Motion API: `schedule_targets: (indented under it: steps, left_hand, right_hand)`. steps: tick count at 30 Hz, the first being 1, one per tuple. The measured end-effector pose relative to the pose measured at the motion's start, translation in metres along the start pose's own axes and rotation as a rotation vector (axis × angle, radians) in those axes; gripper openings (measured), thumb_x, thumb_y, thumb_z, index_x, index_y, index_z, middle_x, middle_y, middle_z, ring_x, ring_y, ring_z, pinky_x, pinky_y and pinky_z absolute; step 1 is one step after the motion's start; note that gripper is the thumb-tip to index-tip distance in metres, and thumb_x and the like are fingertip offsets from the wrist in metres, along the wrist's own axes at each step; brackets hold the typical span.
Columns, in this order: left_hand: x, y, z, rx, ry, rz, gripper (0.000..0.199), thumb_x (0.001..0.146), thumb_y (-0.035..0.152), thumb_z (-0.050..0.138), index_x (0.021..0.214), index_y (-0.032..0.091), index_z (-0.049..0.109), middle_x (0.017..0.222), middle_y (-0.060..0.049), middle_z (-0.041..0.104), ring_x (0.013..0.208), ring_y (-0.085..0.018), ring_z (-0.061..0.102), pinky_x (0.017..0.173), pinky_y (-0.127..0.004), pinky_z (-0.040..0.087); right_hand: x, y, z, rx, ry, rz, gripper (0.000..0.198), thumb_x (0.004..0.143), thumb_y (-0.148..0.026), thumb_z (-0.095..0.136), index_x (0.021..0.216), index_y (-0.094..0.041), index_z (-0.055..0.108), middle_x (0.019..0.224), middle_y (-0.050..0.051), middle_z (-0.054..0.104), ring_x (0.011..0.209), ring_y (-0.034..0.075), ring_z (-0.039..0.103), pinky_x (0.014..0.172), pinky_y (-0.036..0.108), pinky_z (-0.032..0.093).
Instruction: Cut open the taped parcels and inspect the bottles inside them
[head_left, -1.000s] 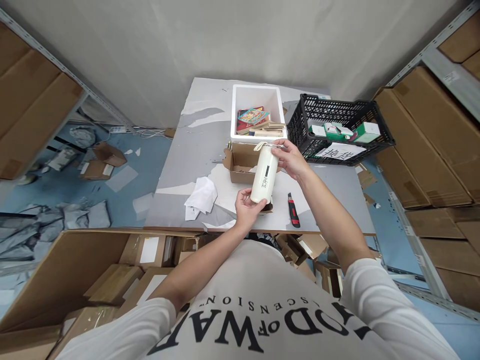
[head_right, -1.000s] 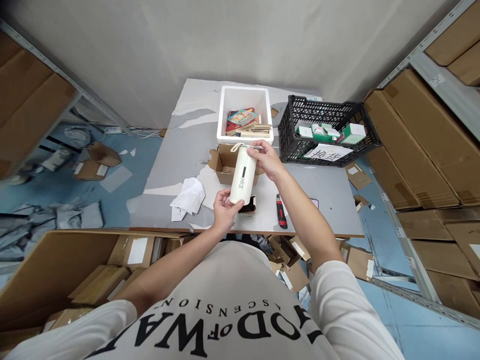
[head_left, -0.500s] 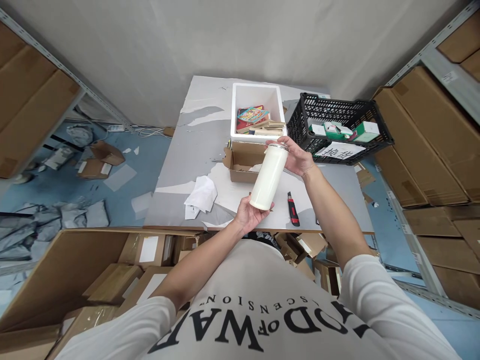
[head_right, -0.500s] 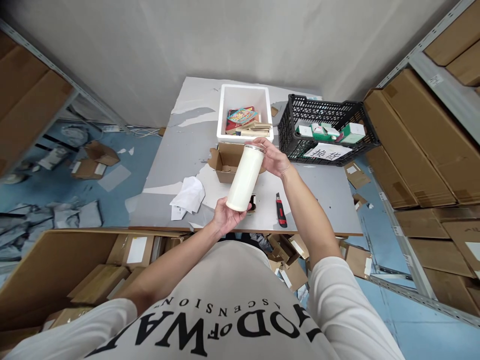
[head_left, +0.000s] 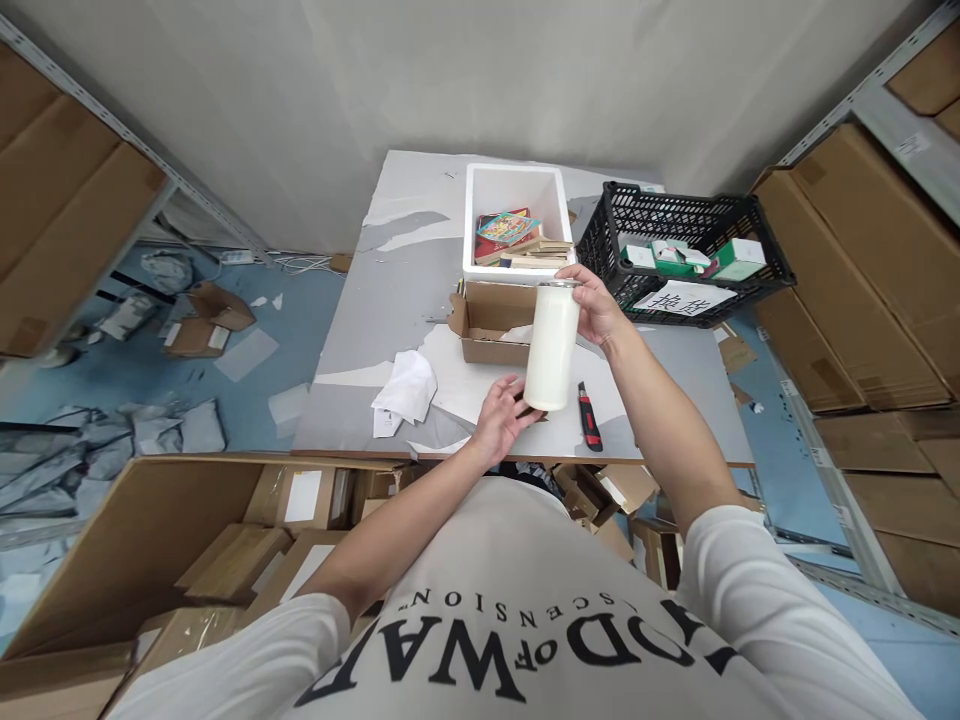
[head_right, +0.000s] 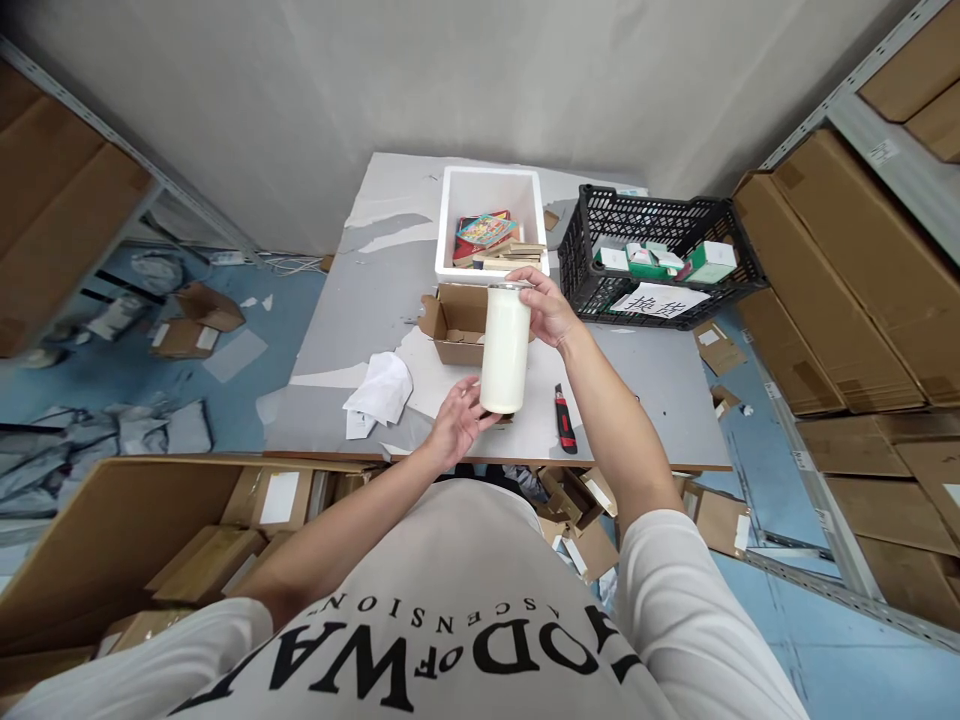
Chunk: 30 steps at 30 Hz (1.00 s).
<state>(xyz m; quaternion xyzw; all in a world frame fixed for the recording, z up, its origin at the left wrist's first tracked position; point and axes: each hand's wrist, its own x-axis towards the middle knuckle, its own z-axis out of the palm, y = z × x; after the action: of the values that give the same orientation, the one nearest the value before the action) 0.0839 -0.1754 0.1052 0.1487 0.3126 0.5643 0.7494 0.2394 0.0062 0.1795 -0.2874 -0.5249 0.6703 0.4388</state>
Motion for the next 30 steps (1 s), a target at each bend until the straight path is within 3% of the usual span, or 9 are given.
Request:
schedule_targets:
  steps: [4,8,11,17,22,27,30]
  left_hand:
    - [0.005,-0.013,0.001,0.213,0.061,0.256,0.082,0.045,0.030,0.092,0.111,0.028,0.044,0.131,-0.006,0.049,0.114,-0.023,0.058,0.093,-0.041,0.051]
    - [0.011,-0.018,0.007,0.252,0.172,0.368,0.073,0.051,0.032,0.090,0.107,0.025,0.044,0.114,-0.005,0.059,0.104,-0.019,0.061,0.089,-0.035,0.052]
    - [0.008,-0.013,0.007,0.180,0.181,0.291,0.066,0.055,0.033,0.087,0.106,0.025,0.046,0.106,-0.004,0.063,0.098,-0.019,0.064,0.086,-0.035,0.054]
    - [-0.005,-0.006,0.001,-0.001,0.053,0.042,0.059,0.064,0.048,0.078,0.109,0.021,0.052,0.102,-0.006,0.068,0.091,-0.024,0.069,0.089,-0.043,0.054]
    - [-0.007,-0.010,0.001,-0.063,0.011,-0.070,0.059,0.069,0.051,0.071,0.114,0.017,0.055,0.102,-0.009,0.071,0.095,-0.026,0.070,0.099,-0.043,0.049]
    - [-0.004,-0.010,0.001,-0.048,-0.054,-0.090,0.064,0.072,0.057,0.068,0.120,0.017,0.053,0.116,-0.012,0.067,0.111,-0.030,0.064,0.104,-0.047,0.044]
    - [-0.003,-0.005,-0.018,0.081,-0.031,0.048,0.065,0.072,0.064,0.066,0.120,0.021,0.052,0.117,-0.011,0.066,0.106,-0.027,0.066,0.099,-0.048,0.046]
  right_hand:
    - [0.000,-0.007,0.009,-0.056,0.058,-0.035,0.051,0.057,-0.055,0.082,0.089,-0.025,0.056,0.082,-0.003,0.067,0.071,0.015,0.062,0.069,0.030,0.052]
    - [-0.003,-0.010,0.017,-0.100,0.057,-0.022,0.049,0.061,-0.052,0.082,0.090,-0.025,0.054,0.085,-0.004,0.066,0.074,0.014,0.062,0.071,0.030,0.052]
    - [-0.007,-0.017,0.016,-0.125,0.003,0.006,0.048,0.064,-0.054,0.080,0.093,-0.025,0.055,0.089,-0.002,0.066,0.078,0.015,0.063,0.070,0.031,0.053]
    - [-0.016,-0.030,0.003,-0.145,-0.185,0.122,0.051,0.064,-0.052,0.080,0.101,-0.025,0.057,0.093,0.001,0.067,0.078,0.017,0.062,0.065,0.030,0.052]
    - [-0.014,-0.024,0.003,-0.191,-0.125,0.095,0.048,0.062,-0.047,0.082,0.097,-0.023,0.059,0.084,-0.002,0.065,0.068,0.012,0.059,0.061,0.026,0.049]
    - [-0.011,-0.024,0.003,-0.275,-0.075,0.052,0.047,0.062,-0.050,0.082,0.095,-0.024,0.061,0.082,-0.002,0.063,0.064,0.012,0.057,0.053,0.024,0.045]
    - [-0.013,-0.031,-0.003,-0.353,-0.019,-0.042,0.047,0.062,-0.053,0.081,0.094,-0.025,0.061,0.085,0.000,0.064,0.069,0.014,0.059,0.054,0.026,0.047]
